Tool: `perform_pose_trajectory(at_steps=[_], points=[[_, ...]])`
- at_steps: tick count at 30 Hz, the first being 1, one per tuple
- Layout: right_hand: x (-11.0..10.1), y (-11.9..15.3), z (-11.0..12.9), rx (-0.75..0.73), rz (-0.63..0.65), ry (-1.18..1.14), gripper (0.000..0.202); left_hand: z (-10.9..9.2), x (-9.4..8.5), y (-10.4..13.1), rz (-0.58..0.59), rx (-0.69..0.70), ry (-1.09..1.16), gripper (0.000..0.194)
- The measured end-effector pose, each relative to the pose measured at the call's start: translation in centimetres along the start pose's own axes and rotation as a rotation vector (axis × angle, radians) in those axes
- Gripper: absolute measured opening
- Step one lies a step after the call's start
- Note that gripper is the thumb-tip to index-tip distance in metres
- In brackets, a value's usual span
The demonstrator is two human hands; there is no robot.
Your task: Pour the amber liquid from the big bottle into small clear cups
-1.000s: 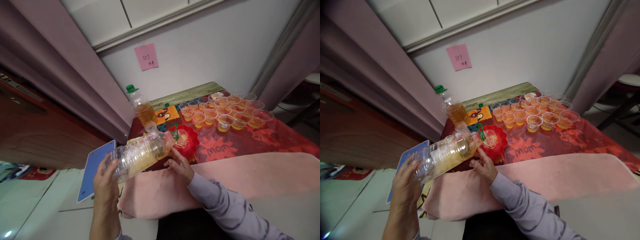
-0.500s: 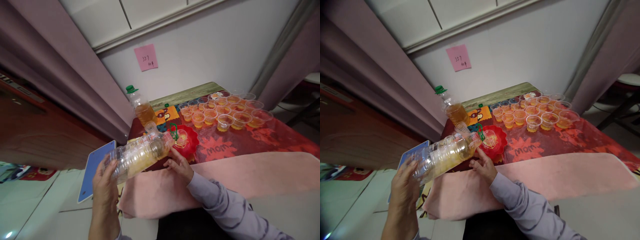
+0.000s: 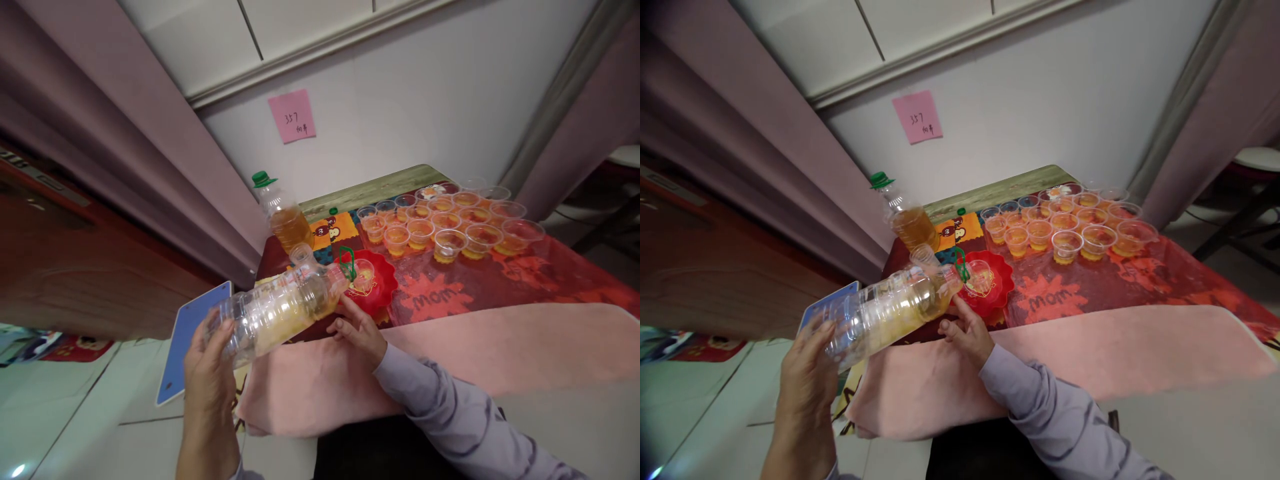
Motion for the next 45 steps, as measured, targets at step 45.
perform_pose_trajectory(at_steps=[45], points=[[-0.14,-0.02,-0.07,0.01,-0.005,-0.02,0.11,-0.53,-0.12,0.51,0.024,0.023,-0.015,0.064]])
Point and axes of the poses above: each hand's wrist, its own y-axis away from the middle knuckle, its own x-axis out of the palm, z = x × y, the point moved 1 cm from there along -y, towards the middle knuckle, and after that the axes turned 15 degrees about z, right-handed, at the moved point
